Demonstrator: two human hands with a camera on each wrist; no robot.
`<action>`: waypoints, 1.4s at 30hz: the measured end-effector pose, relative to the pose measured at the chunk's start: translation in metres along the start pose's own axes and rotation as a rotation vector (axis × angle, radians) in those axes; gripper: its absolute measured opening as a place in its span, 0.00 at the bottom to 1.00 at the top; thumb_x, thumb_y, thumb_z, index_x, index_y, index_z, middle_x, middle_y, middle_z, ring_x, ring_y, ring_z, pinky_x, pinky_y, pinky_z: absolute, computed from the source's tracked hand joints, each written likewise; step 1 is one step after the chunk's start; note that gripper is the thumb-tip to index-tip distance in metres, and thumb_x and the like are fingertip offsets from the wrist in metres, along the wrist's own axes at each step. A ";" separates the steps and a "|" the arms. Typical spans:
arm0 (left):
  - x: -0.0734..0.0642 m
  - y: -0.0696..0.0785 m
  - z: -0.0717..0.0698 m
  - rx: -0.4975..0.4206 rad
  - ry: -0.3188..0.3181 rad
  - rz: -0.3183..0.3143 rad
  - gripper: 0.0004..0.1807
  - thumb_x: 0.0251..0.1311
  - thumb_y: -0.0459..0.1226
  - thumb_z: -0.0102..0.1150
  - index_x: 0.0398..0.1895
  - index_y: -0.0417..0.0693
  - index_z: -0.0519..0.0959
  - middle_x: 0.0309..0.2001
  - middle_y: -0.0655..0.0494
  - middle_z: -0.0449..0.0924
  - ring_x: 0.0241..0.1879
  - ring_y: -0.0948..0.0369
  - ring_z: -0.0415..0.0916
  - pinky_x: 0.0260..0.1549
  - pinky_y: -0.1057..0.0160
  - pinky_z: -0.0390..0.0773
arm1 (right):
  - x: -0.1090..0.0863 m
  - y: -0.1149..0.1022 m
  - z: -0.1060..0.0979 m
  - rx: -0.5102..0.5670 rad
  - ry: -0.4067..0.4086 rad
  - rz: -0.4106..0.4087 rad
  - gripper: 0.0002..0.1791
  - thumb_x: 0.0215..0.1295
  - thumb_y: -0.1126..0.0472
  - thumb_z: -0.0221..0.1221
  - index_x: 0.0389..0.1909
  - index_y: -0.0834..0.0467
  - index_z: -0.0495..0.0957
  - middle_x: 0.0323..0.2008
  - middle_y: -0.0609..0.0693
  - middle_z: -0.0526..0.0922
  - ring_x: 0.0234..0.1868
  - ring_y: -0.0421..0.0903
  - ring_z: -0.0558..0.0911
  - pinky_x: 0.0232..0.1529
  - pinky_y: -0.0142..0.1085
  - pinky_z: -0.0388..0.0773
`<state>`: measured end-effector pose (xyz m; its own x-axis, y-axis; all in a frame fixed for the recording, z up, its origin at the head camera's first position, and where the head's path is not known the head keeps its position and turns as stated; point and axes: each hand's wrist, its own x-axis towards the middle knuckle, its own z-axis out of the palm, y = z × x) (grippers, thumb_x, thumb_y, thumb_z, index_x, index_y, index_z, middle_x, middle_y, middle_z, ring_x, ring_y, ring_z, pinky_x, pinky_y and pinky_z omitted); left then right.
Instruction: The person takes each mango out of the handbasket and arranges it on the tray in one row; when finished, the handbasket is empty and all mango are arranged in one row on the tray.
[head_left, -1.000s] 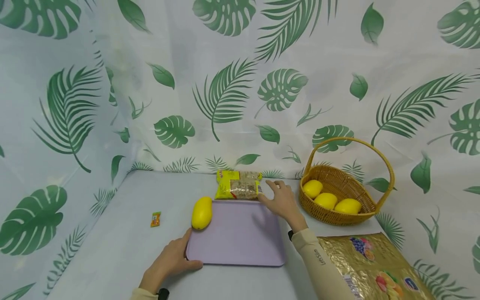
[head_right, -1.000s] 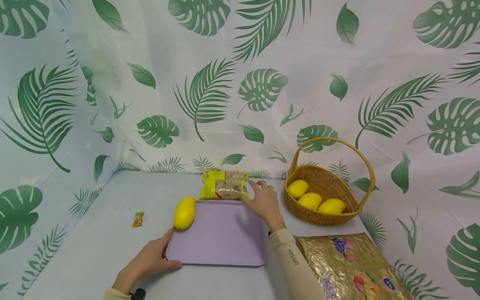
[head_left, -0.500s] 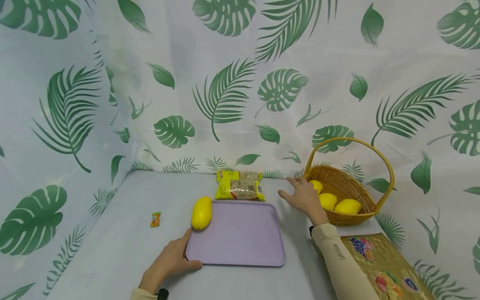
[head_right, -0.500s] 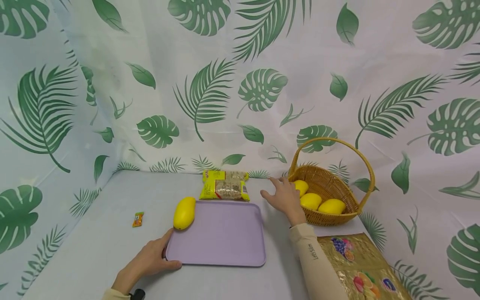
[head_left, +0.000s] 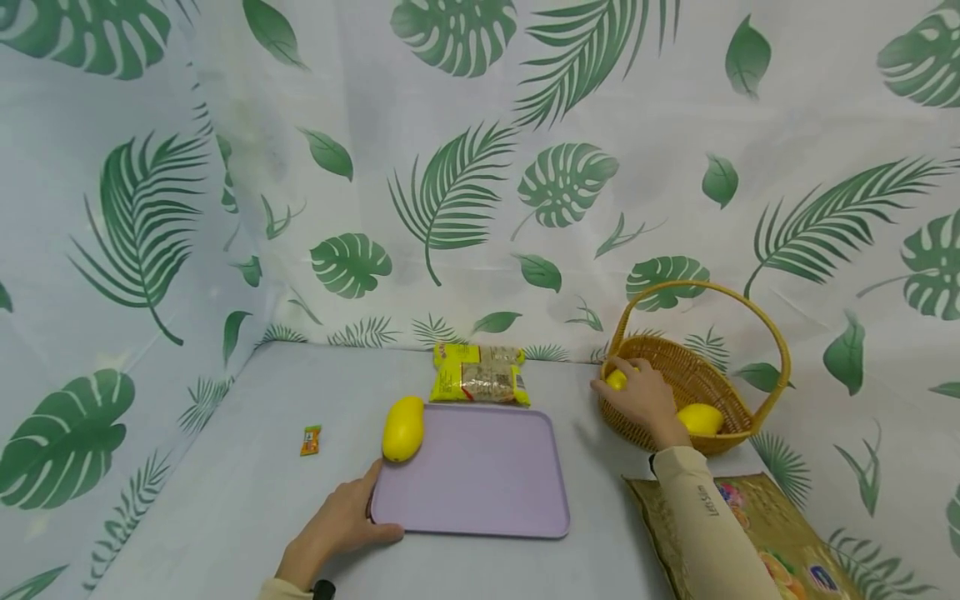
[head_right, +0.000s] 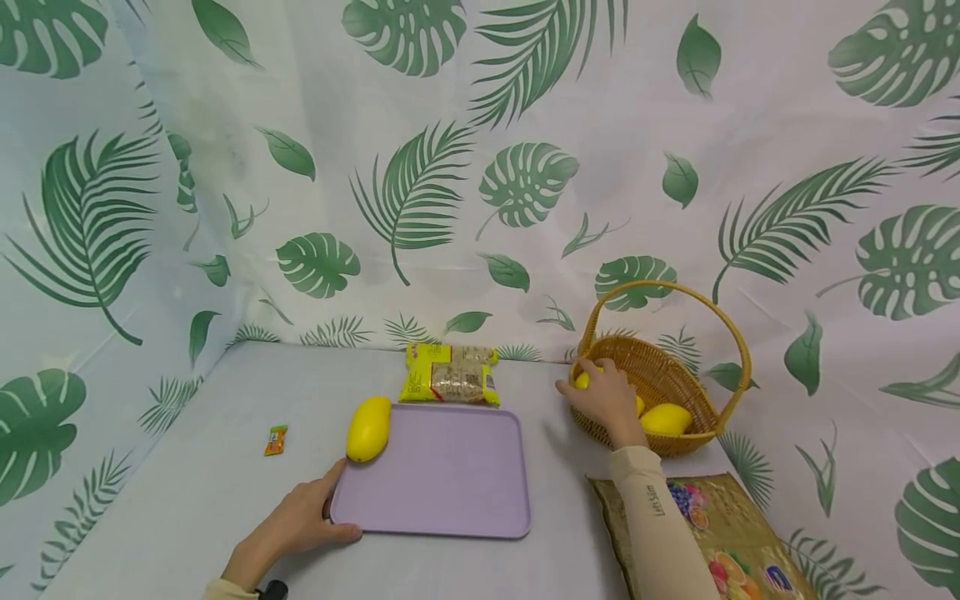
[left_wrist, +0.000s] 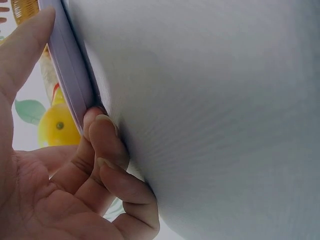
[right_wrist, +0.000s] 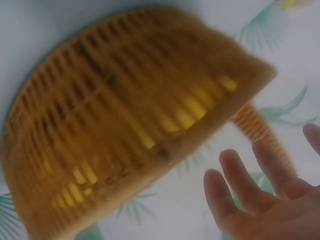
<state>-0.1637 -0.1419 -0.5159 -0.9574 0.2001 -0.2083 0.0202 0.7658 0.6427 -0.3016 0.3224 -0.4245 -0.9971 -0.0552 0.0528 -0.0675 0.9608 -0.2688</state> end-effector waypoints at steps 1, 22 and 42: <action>0.000 0.000 0.000 0.002 0.000 0.003 0.63 0.40 0.54 0.81 0.77 0.39 0.56 0.64 0.37 0.76 0.60 0.47 0.77 0.63 0.39 0.72 | 0.000 0.003 -0.002 0.004 -0.009 0.011 0.45 0.68 0.30 0.50 0.75 0.57 0.61 0.71 0.75 0.60 0.65 0.79 0.66 0.56 0.73 0.69; 0.001 0.000 0.000 -0.003 -0.005 -0.005 0.64 0.40 0.56 0.80 0.78 0.39 0.55 0.67 0.35 0.73 0.62 0.48 0.76 0.65 0.39 0.71 | 0.002 0.048 -0.001 0.073 -0.114 0.026 0.44 0.71 0.35 0.51 0.75 0.62 0.60 0.70 0.79 0.57 0.67 0.77 0.61 0.61 0.71 0.66; -0.001 -0.001 0.001 -0.009 -0.007 -0.019 0.64 0.41 0.56 0.80 0.78 0.39 0.55 0.68 0.36 0.73 0.62 0.48 0.75 0.65 0.39 0.71 | -0.003 0.080 -0.003 0.044 -0.214 0.096 0.46 0.70 0.31 0.49 0.75 0.61 0.59 0.71 0.79 0.57 0.70 0.81 0.53 0.62 0.78 0.58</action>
<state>-0.1625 -0.1423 -0.5166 -0.9555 0.1899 -0.2258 -0.0007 0.7638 0.6455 -0.3036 0.4004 -0.4438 -0.9835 -0.0248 -0.1793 0.0315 0.9519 -0.3046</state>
